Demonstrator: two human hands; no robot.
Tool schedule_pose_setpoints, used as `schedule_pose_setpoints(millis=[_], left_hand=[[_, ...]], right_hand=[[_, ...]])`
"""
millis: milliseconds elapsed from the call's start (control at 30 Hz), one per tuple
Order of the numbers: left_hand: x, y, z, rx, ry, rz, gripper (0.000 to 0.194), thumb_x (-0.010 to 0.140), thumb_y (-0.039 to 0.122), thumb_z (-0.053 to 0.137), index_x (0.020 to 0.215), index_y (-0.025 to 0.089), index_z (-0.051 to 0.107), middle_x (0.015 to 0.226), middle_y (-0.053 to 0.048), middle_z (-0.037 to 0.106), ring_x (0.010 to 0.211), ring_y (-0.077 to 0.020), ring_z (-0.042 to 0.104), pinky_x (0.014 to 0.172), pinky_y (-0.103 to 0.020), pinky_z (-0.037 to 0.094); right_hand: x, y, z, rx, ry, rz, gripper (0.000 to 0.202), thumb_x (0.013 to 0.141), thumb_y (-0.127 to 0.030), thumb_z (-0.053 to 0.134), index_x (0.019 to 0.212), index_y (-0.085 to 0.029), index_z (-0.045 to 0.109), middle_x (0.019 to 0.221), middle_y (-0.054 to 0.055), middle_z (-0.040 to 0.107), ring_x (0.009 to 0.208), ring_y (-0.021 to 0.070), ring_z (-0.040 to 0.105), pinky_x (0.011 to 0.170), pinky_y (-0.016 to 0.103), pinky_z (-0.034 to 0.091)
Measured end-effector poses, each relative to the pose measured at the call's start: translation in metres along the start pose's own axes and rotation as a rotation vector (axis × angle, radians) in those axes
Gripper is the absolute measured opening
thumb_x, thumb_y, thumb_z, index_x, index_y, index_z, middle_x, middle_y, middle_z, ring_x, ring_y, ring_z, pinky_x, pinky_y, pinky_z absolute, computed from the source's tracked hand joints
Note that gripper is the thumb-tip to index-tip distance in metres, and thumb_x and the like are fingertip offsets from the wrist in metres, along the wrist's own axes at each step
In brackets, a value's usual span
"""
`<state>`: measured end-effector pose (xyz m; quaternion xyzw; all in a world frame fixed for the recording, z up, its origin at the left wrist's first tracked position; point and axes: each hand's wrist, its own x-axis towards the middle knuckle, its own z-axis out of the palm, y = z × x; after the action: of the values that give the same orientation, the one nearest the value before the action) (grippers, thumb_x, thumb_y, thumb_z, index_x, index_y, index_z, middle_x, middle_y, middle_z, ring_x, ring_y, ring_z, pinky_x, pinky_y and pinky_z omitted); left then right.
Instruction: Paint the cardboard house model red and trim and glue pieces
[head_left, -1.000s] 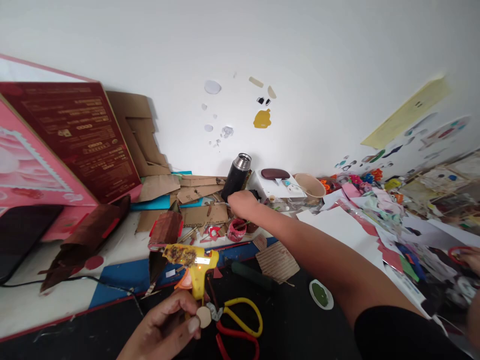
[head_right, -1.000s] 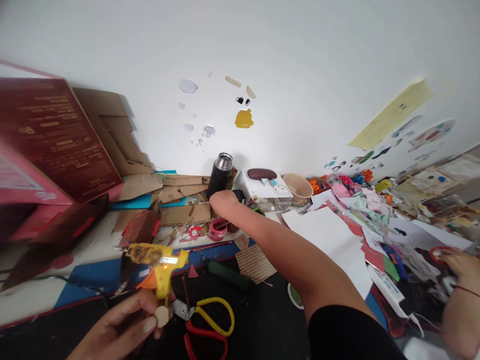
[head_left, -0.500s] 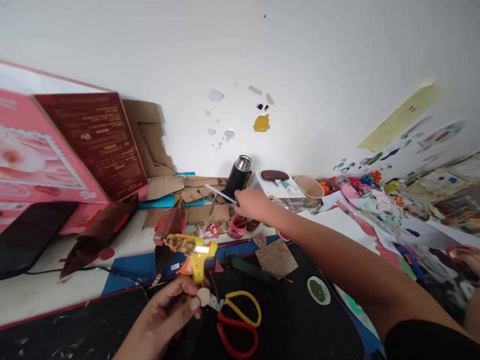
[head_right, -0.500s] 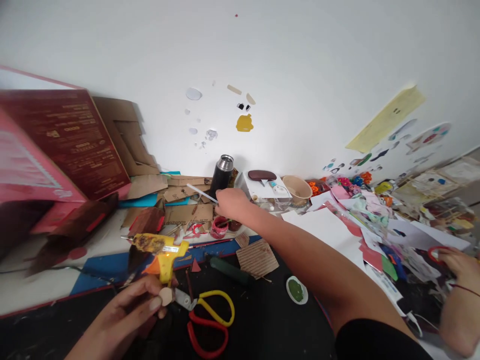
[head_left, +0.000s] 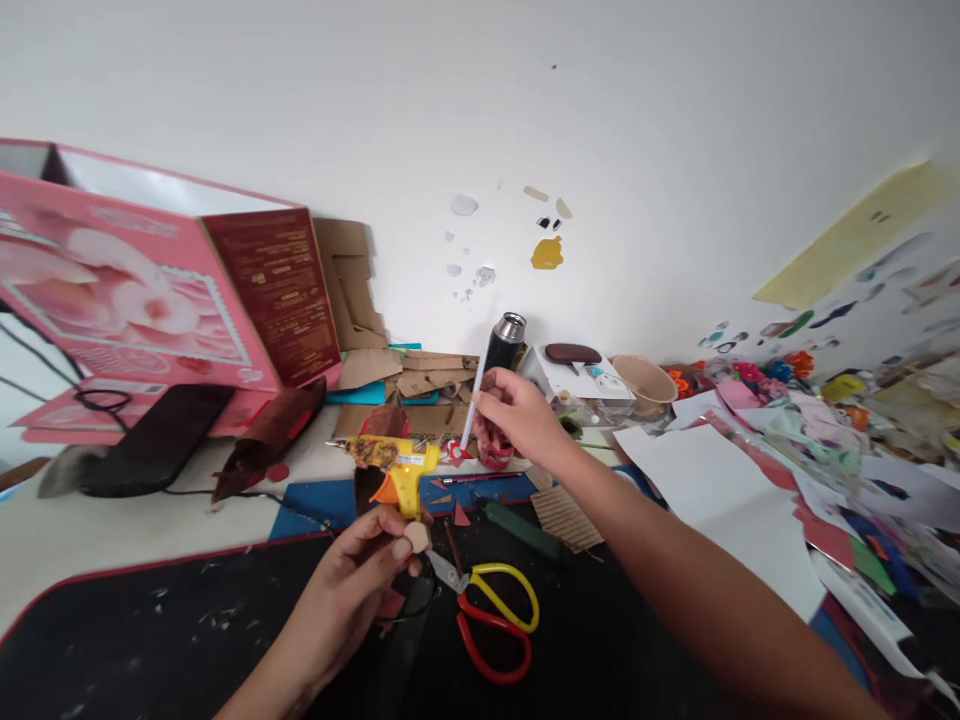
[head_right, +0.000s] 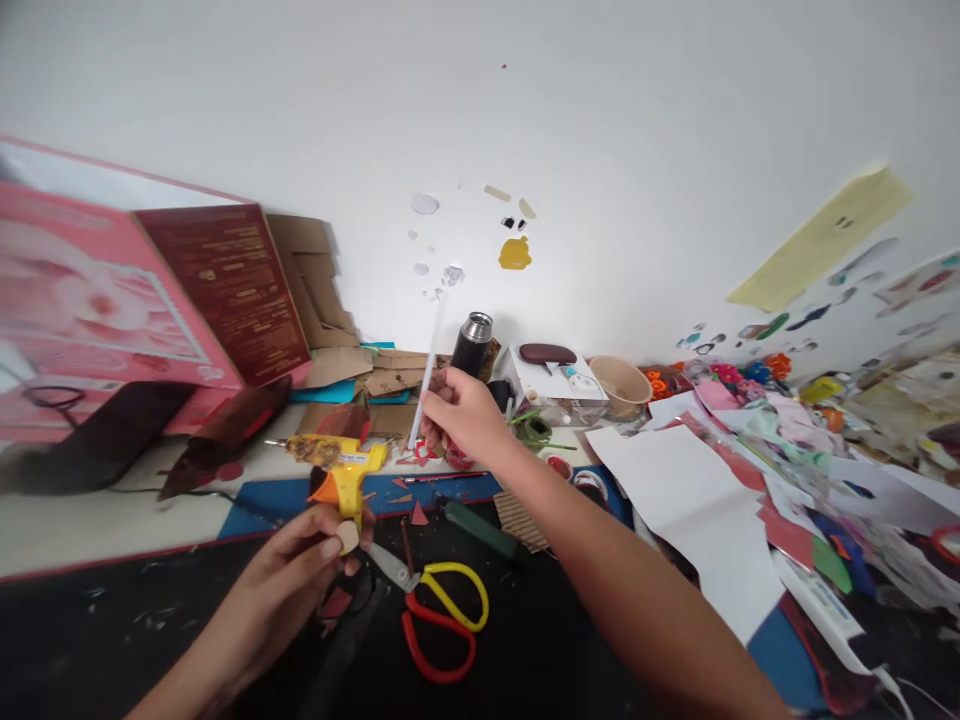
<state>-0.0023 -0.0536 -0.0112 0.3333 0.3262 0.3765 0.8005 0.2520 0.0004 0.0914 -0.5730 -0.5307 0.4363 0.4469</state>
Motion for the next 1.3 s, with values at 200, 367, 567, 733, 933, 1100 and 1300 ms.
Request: schedule_pose_setpoints(millis=[200, 367, 567, 733, 933, 1100, 1300], left_hand=[[0.002, 0.017, 0.009, -0.283, 0.057, 0.075, 0.04, 0.065, 0.037, 0.107, 0.079, 0.019, 0.074, 0.097, -0.008, 0.076, 0.083, -0.0181, 0.07, 0.064, -0.023, 0.055], [-0.004, 0.027, 0.013, -0.39, 0.007, 0.044, 0.038, 0.065, 0.029, 0.107, 0.079, 0.019, 0.074, 0.1, -0.008, 0.079, 0.081, -0.0172, 0.073, 0.064, -0.021, 0.059], [-0.006, 0.028, 0.015, -0.412, -0.008, 0.042, 0.038, 0.066, 0.028, 0.107, 0.08, 0.018, 0.073, 0.098, -0.008, 0.08, 0.08, -0.017, 0.074, 0.063, -0.02, 0.061], [-0.007, 0.026, 0.015, -0.399, -0.013, 0.034, 0.037, 0.067, 0.027, 0.106, 0.082, 0.019, 0.073, 0.102, -0.008, 0.081, 0.08, -0.0162, 0.074, 0.062, -0.019, 0.062], [-0.008, 0.026, 0.014, -0.391, 0.008, 0.028, 0.038, 0.067, 0.03, 0.105, 0.084, 0.02, 0.072, 0.104, -0.007, 0.079, 0.08, -0.016, 0.071, 0.065, -0.021, 0.063], [-0.008, 0.027, 0.015, -0.394, 0.018, 0.025, 0.04, 0.066, 0.031, 0.105, 0.083, 0.02, 0.071, 0.102, -0.007, 0.076, 0.078, -0.0141, 0.066, 0.066, -0.022, 0.061], [-0.009, 0.03, 0.018, -0.402, 0.033, 0.021, 0.04, 0.064, 0.031, 0.106, 0.077, 0.019, 0.07, 0.103, -0.007, 0.077, 0.074, -0.0131, 0.062, 0.066, -0.023, 0.059]], right_hand=[[-0.037, 0.027, 0.028, 0.306, 0.01, -0.045, 0.03, 0.092, -0.048, 0.075, 0.09, -0.024, 0.059, 0.063, -0.004, 0.074, 0.044, 0.0148, 0.07, 0.037, 0.018, 0.044], [-0.054, 0.034, 0.044, 0.391, 0.062, -0.122, 0.033, 0.094, -0.05, 0.079, 0.092, -0.024, 0.06, 0.064, -0.003, 0.074, 0.045, 0.0153, 0.071, 0.038, 0.018, 0.047], [-0.061, 0.021, 0.051, 0.447, 0.156, -0.214, 0.035, 0.096, -0.05, 0.08, 0.097, -0.026, 0.055, 0.065, -0.005, 0.074, 0.049, 0.0166, 0.075, 0.039, 0.018, 0.048], [-0.061, 0.015, 0.057, 0.474, 0.184, -0.252, 0.037, 0.096, -0.045, 0.08, 0.095, -0.027, 0.047, 0.073, -0.004, 0.076, 0.052, 0.0154, 0.076, 0.041, 0.016, 0.046], [-0.064, 0.022, 0.063, 0.449, 0.158, -0.243, 0.037, 0.097, -0.05, 0.078, 0.096, -0.027, 0.05, 0.076, -0.002, 0.075, 0.052, 0.0162, 0.074, 0.04, 0.018, 0.043], [-0.068, 0.024, 0.064, 0.423, 0.154, -0.234, 0.037, 0.099, -0.06, 0.072, 0.098, -0.024, 0.061, 0.077, 0.002, 0.077, 0.053, 0.0179, 0.074, 0.042, 0.022, 0.047], [-0.065, 0.026, 0.067, 0.465, 0.167, -0.204, 0.041, 0.1, -0.063, 0.069, 0.094, -0.023, 0.067, 0.076, 0.004, 0.078, 0.052, 0.0175, 0.073, 0.04, 0.021, 0.045]])
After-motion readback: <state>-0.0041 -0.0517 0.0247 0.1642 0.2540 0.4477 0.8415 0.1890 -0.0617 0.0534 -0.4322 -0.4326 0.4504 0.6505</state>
